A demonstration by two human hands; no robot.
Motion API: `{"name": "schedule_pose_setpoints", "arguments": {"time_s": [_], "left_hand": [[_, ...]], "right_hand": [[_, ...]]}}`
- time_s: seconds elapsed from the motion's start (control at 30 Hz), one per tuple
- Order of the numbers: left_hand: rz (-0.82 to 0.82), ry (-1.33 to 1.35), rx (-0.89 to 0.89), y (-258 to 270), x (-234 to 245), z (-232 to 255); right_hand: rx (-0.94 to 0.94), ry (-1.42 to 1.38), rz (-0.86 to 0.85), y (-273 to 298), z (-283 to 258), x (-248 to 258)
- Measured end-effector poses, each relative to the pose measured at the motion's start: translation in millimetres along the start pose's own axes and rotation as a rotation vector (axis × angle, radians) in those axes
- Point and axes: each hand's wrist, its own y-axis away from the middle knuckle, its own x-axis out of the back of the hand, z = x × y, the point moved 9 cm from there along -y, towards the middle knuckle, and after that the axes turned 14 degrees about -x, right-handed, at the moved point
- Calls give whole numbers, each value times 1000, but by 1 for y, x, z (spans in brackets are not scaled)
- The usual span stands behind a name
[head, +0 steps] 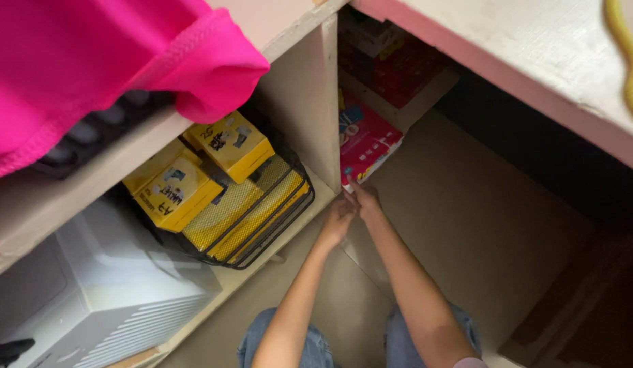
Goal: Gathering packages of paper from storage under a desk and dusting them off along with the workspace area.
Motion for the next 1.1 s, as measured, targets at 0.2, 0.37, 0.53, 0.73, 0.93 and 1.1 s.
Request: {"name": "schedule_pose_setpoints", "arguments": {"time_s": [0.2, 0.37, 0.53, 0.73, 0.93, 1.1], "left_hand": [[24, -86, -63, 4, 5, -6], [3, -77, 4, 2, -6, -27], [44, 8, 117, 1, -10, -10], [63, 271, 426, 17, -22, -16], [59, 395, 450, 17, -35, -3], [63, 526, 569, 23, -42, 35]], "right_hand": [[-177, 5, 32, -13, 17, 15], [-1, -4, 24, 11, 3, 28], [18, -57, -77, 4, 9, 60], [-51, -48, 4, 53, 7, 66], [-39, -92, -1, 56, 27, 86], [-102, -151, -66, 35, 66, 102]]}}
